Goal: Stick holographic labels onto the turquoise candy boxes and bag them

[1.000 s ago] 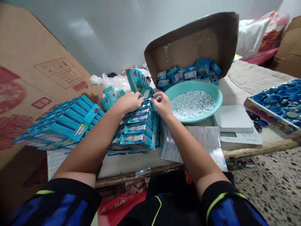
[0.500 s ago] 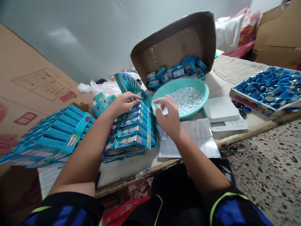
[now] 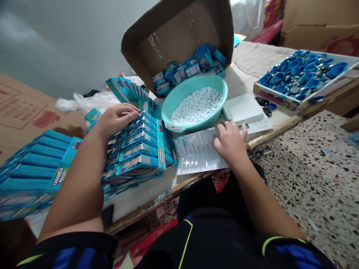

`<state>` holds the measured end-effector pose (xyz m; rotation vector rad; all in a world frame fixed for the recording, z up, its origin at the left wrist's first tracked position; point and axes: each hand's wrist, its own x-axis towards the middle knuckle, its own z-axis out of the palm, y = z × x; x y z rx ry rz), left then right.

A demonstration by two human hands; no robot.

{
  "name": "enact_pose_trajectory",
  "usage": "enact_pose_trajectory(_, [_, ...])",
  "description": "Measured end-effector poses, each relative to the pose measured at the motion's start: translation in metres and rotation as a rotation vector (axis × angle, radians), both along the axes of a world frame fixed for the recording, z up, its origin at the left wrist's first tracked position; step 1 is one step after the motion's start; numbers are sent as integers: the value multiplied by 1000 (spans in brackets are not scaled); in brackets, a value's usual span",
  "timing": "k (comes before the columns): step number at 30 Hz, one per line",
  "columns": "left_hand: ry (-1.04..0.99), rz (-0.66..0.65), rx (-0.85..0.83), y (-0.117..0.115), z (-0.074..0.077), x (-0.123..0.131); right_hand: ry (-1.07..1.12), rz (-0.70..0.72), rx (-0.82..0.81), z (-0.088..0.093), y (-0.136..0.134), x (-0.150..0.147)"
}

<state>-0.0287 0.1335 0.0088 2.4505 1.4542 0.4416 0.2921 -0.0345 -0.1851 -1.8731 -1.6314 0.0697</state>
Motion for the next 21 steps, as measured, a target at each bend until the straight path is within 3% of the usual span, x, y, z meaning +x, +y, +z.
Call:
enact_pose_trajectory(2, [-24,35,-3,1,-2,0,-37,17,-48,3,0,3])
enact_pose_trajectory(5, [-3,96,-17,4,-6,-1,-8,43,16,15,-8,8])
enact_pose_trajectory(9, [154,75,-78,5,-8,2,31,276,105,26,-34,14])
enact_pose_trajectory(13, [248,74,-99,4,-7,9,66,440,7,21,-65,7])
enact_pose_trajectory(18, [262,73,-129,6,-10,11,7,443,-217,23,-84,-9])
enact_pose_trajectory(21, [293,78,-126,12,-12,12,-102,388,-253,30,-85,-19])
